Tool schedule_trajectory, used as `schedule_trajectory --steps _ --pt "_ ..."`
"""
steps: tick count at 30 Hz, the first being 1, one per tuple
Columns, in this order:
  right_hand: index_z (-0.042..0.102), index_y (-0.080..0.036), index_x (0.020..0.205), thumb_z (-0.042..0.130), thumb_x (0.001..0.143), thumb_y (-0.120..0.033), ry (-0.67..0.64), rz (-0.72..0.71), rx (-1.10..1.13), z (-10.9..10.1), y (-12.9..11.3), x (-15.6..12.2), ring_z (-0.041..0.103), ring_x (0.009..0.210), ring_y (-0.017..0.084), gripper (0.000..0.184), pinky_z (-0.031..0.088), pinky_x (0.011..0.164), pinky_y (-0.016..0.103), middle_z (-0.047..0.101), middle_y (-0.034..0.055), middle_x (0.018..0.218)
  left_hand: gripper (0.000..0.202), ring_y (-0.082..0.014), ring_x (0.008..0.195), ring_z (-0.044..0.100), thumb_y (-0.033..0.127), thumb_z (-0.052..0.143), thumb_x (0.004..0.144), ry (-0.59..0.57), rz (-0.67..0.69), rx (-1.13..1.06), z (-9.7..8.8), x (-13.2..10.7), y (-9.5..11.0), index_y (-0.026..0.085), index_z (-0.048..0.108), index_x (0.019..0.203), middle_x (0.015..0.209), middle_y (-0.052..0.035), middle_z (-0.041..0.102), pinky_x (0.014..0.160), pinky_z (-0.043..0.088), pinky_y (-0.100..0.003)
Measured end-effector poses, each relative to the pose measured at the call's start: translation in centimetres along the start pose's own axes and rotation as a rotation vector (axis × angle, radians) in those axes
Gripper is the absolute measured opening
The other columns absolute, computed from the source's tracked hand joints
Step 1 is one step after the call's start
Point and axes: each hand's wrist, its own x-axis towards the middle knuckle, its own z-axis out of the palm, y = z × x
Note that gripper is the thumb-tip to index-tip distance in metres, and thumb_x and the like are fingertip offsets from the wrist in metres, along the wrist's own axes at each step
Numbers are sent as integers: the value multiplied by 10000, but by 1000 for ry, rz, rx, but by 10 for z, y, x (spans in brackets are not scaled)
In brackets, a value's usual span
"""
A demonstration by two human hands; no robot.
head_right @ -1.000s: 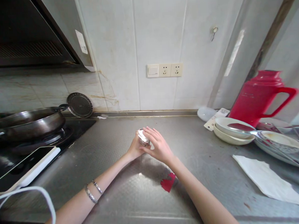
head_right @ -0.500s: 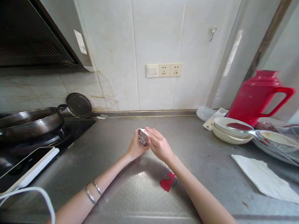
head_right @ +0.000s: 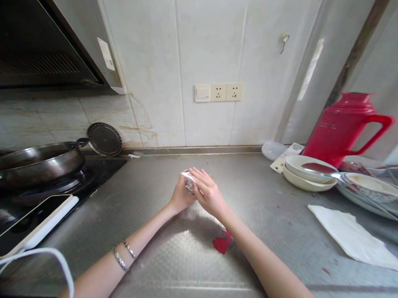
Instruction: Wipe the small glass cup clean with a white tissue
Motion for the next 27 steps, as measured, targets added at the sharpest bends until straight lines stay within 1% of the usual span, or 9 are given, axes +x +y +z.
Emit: schedule_trajectory --steps 2,5,10,12,16,18,21,24,27 --pt "489 -241 1338 399 946 -150 42 22 2 -1 3 -2 502 1258 212 412 393 1076 497 568 105 1318 761 -225 978 596 199 803 546 55 -1 -21 0 0 -3 192 371 1173 1138 -97 575 865 484 -378" --pt "474 -231 1348 431 930 -136 21 -47 -40 -4 4 -5 516 1244 214 431 402 1069 498 577 118 1305 730 -215 948 614 231 802 570 88 1 -31 -2 1 -6 185 363 1151 1087 -97 603 833 492 -356" --pt "427 -204 1382 437 922 -140 -82 -195 -154 -8 -3 -3 437 1307 233 464 379 1084 508 541 125 1342 721 -201 893 625 238 783 602 117 -8 -26 -7 6 -8 183 341 1169 1041 -90 628 804 500 -344" --pt "437 -186 1374 440 924 -148 -115 -221 -184 -7 -6 0 410 1324 238 451 374 1088 502 536 129 1346 640 -193 864 628 229 751 643 83 13 -5 -6 6 -7 184 367 1153 991 -71 637 802 501 -347" --pt "455 -164 1356 423 929 -137 -89 -190 -201 -5 -6 4 405 1329 233 429 376 1087 495 535 136 1345 254 -218 930 593 222 668 710 -10 176 189 -1 7 -5 171 532 917 955 -81 620 911 449 -389" --pt "460 -170 1352 414 928 -127 -53 -160 -206 -6 -5 5 428 1314 228 428 375 1086 496 544 137 1336 265 -231 973 574 236 680 691 2 201 232 1 6 -4 168 549 912 1033 -102 602 922 439 -392" --pt "484 -186 1333 432 921 -132 -36 -178 -207 -9 -4 3 450 1299 227 419 376 1087 494 565 124 1316 434 -232 963 587 245 709 656 28 125 193 1 5 -5 172 506 1032 1033 -93 611 897 449 -386" --pt "514 -179 1305 461 905 -136 -99 -232 -198 -10 -6 2 439 1306 232 406 365 1098 494 571 106 1313 617 -221 863 621 245 722 648 67 -36 101 0 2 -3 179 397 1168 932 -61 640 787 481 -348" --pt "522 -180 1301 466 905 -146 -165 -262 -186 -6 -9 2 423 1318 233 401 358 1105 491 563 89 1325 652 -233 833 634 224 718 653 105 -131 72 -2 1 0 169 372 1203 909 -72 649 747 484 -340"
